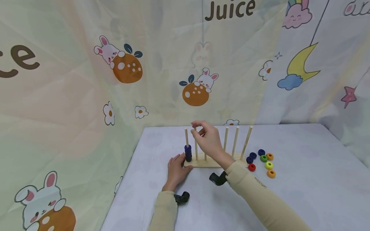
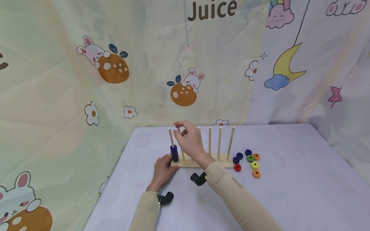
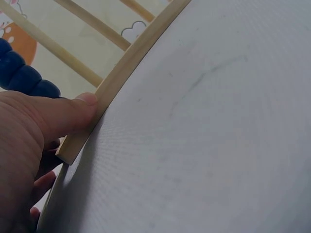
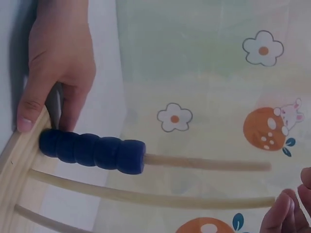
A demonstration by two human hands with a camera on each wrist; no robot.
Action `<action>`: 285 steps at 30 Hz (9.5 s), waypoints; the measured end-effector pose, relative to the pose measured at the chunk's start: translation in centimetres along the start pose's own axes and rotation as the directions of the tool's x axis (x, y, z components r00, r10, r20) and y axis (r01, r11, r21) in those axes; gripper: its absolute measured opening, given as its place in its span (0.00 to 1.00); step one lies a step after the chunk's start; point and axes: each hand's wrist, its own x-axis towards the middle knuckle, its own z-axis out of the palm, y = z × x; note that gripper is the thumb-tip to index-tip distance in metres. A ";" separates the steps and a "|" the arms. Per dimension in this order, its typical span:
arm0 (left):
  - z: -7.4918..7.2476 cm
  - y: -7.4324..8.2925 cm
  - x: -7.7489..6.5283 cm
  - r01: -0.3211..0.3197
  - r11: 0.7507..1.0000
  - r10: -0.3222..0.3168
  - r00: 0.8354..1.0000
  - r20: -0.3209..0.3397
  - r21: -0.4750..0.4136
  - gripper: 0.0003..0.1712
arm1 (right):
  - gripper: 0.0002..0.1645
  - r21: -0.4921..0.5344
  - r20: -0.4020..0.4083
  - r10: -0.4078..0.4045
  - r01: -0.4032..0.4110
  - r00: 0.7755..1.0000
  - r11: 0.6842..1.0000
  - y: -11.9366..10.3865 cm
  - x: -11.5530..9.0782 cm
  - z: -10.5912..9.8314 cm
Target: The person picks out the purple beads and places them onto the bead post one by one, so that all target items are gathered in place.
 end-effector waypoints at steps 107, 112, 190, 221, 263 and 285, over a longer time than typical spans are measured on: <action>-0.4 0.2 -0.2 0.063 0.991 -0.064 0.998 -0.009 -0.121 0.38 | 0.27 -0.387 -0.200 0.480 -0.518 0.854 0.763 16.1 -13.8 -10.5; -0.4 0.2 -0.3 0.079 0.989 -0.081 0.997 -0.009 -0.125 0.38 | 0.27 -0.401 -0.198 0.478 -0.516 0.855 0.757 16.1 -13.7 -10.2; -0.4 0.3 -0.5 0.035 0.992 -0.040 0.999 -0.036 -0.121 0.37 | 0.19 -0.105 -0.104 0.551 -0.560 0.828 0.821 12.0 -15.3 -5.6; -0.5 0.1 -0.4 0.026 0.994 -0.029 0.999 -0.031 -0.105 0.36 | 0.19 0.027 -0.014 0.563 -0.563 0.826 0.826 9.3 -12.8 -2.3; -0.4 0.4 -0.6 0.047 0.995 -0.049 0.999 -0.024 -0.083 0.36 | 0.19 -0.015 0.082 0.299 -0.298 0.951 0.954 3.2 -5.2 -1.1; -0.2 0.1 -0.4 0.047 0.997 -0.049 0.998 -0.029 -0.069 0.37 | 0.19 -0.098 0.099 0.026 -0.017 0.995 0.995 0.2 -1.7 -0.6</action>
